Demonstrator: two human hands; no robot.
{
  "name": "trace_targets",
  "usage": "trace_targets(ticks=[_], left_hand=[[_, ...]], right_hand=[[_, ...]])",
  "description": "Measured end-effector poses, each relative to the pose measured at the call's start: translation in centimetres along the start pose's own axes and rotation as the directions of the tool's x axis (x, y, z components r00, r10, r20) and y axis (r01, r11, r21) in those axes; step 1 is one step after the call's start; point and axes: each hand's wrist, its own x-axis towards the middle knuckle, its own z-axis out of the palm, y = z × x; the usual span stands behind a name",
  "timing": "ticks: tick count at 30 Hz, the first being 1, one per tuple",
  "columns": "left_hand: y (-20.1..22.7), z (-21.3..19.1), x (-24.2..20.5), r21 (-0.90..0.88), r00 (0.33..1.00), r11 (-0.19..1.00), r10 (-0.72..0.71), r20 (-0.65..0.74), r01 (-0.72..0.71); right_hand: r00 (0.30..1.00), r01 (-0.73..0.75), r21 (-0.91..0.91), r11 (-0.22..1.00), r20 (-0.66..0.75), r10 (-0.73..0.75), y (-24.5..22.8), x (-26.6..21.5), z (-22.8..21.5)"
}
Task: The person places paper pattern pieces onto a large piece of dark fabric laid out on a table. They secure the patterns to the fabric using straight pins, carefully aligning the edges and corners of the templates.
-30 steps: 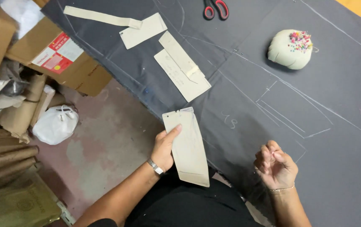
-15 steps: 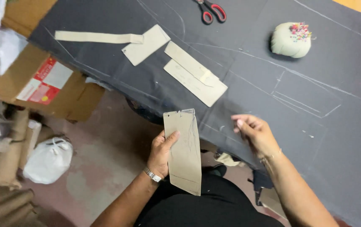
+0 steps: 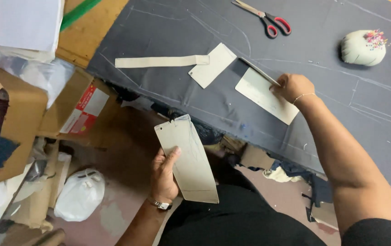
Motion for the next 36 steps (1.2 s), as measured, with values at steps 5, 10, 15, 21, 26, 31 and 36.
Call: trace_targets(ticks=[5, 10, 15, 21, 26, 31, 36], left_hand=[[-1.5, -1.4, 4.6, 0.261, 0.978, 0.949, 0.199, -0.069, -0.175], [-4.9, -0.6, 11.9, 0.769, 0.737, 0.314, 0.613, 0.283, -0.556], [-2.9, 5.4, 14.3, 0.186, 0.982, 0.972, 0.160, -0.100, -0.140], [5.8, 7.9, 17.3, 0.352, 0.978, 0.935, 0.025, -0.208, 0.051], [10.4, 3.6, 28.5, 0.360, 0.925, 0.903, 0.322, -0.202, -0.236], [16.5, -0.9, 50.7, -0.290, 0.972, 0.933, 0.170, -0.163, -0.211], [15.5, -1.4, 54.7, 0.856, 0.549, 0.417, 0.812, -0.199, -0.307]], right_hand=[[0.942, 0.045, 0.179, 0.983, -0.334, 0.018, -0.3, 0.8, -0.2], [0.882, 0.352, 0.267, 0.897, -0.416, -0.222, -15.6, -7.8, -5.4], [0.633, 0.720, -0.062, 0.691, -0.350, -0.691, -25.0, -11.3, -1.2], [0.660, 0.718, 0.460, 0.522, -0.211, -0.721, -21.0, -9.0, -5.0], [0.845, 0.461, 0.632, 0.624, -0.097, -0.526, -16.7, -8.4, -2.1], [0.957, 0.130, 0.700, 0.702, 0.096, -0.273, -15.0, -11.0, 0.9], [0.977, -0.072, 0.785, 0.616, 0.181, -0.117, -18.3, -12.7, -0.4]])
